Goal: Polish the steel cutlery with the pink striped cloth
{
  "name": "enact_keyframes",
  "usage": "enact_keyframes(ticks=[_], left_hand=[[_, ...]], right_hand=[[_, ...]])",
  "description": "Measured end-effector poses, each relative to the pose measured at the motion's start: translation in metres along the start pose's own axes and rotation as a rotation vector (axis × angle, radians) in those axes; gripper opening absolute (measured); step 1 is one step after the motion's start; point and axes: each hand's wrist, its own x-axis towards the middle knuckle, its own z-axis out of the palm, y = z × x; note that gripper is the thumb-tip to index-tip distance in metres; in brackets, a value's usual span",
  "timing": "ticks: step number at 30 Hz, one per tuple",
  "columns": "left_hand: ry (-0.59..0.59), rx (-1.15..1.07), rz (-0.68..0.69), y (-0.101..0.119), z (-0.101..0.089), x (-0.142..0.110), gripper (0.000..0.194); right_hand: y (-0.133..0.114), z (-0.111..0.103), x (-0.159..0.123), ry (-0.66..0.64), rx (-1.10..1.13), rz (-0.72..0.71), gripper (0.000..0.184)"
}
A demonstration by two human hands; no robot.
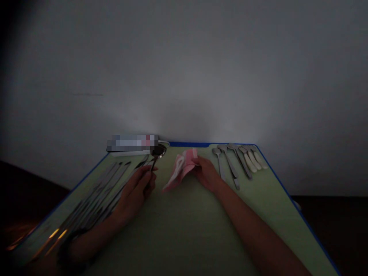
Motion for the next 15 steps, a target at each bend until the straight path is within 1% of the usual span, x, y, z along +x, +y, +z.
enact_keyframes(ticks=[3, 6, 8, 10, 12, 14, 15], left_hand=[[-0.008, 0.11, 0.05, 0.0025, -0.0005, -0.0022, 0.029], [-0.039, 0.239, 0.094, 0.0028, -0.0035, -0.0039, 0.032], [-0.1, 0.341, 0.124, 0.002, -0.0052, -0.005, 0.031], [-0.184, 0.425, 0.149, 0.0009, -0.0053, -0.0059, 0.027], [-0.244, 0.432, 0.147, -0.0003, -0.0036, -0.006, 0.025], [-0.246, 0.361, 0.117, -0.0016, -0.0014, -0.0047, 0.025], [-0.229, 0.315, 0.099, -0.0021, -0.0006, -0.0037, 0.026]], right_hand=[[0.0008, -0.0016, 0.0023, -0.021, 0.065, -0.013, 0.003], [0.0004, -0.0002, 0.0016, -0.014, 0.061, -0.01, 0.004], [-0.0001, 0.0017, 0.0001, -0.025, 0.02, -0.009, 0.004], [0.0, 0.0028, -0.0011, -0.046, -0.03, -0.028, 0.008], [0.0008, 0.0023, -0.0016, -0.069, -0.081, -0.048, 0.013], [0.0015, 0.0007, -0.0016, -0.08, -0.17, -0.085, 0.015], [0.0015, -0.0002, -0.0015, -0.07, -0.277, -0.134, 0.015]])
